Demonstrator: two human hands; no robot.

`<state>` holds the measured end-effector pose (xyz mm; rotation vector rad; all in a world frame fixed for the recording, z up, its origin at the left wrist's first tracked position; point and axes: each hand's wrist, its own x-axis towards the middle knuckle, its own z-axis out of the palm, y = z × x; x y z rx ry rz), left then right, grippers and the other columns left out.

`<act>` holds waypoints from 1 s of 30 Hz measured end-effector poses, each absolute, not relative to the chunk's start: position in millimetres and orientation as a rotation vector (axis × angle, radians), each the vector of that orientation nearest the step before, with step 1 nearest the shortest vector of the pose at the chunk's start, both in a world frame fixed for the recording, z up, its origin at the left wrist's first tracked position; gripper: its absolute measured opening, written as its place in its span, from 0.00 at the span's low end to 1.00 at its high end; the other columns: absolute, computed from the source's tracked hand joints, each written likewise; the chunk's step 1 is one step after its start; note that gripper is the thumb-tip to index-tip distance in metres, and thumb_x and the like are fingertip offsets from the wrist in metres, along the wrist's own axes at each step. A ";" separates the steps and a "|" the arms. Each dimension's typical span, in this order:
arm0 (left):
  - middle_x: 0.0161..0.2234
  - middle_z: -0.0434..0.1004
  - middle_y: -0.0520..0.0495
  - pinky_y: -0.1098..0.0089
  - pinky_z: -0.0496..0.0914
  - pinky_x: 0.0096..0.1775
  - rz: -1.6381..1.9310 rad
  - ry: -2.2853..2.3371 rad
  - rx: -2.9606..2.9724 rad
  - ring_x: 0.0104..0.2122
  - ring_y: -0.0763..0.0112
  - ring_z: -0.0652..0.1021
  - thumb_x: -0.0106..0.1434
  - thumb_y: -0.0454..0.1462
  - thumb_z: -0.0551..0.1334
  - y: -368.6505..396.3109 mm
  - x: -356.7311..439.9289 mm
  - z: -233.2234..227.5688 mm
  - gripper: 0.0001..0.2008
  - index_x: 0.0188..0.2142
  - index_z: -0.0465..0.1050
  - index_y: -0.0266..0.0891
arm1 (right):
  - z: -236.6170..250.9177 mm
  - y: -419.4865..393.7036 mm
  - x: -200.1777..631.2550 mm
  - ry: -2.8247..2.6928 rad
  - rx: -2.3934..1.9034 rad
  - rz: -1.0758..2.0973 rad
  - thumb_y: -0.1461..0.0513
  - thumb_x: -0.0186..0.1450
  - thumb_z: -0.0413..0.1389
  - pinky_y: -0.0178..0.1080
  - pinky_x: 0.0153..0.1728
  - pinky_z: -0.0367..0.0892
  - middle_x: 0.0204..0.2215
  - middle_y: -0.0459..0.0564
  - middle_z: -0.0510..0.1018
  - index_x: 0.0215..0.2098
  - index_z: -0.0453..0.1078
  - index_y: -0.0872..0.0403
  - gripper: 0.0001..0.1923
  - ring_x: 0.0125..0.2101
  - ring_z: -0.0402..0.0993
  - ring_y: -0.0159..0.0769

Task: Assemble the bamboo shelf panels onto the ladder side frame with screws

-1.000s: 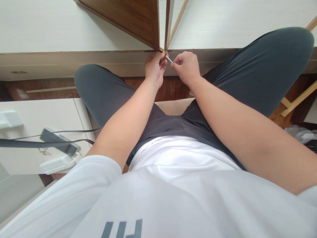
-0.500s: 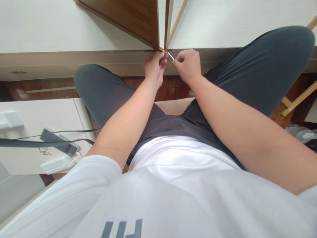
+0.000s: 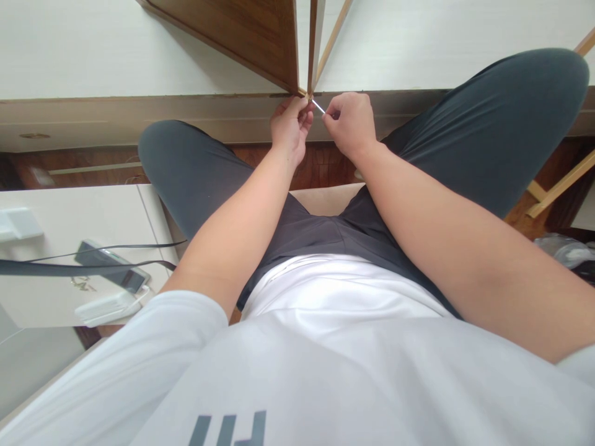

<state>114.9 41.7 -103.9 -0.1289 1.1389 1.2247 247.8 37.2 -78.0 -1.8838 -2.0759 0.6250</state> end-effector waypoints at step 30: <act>0.41 0.83 0.48 0.67 0.78 0.50 1.248 1.129 -0.195 0.50 0.65 0.82 0.67 0.40 0.67 42.9 115.0 -108.7 0.09 0.47 0.77 0.46 | -96.2 43.8 247.4 -1.670 -1.855 0.925 0.62 0.65 0.59 0.42 0.36 0.64 0.24 0.44 0.74 0.24 0.67 0.46 0.12 0.31 0.68 0.39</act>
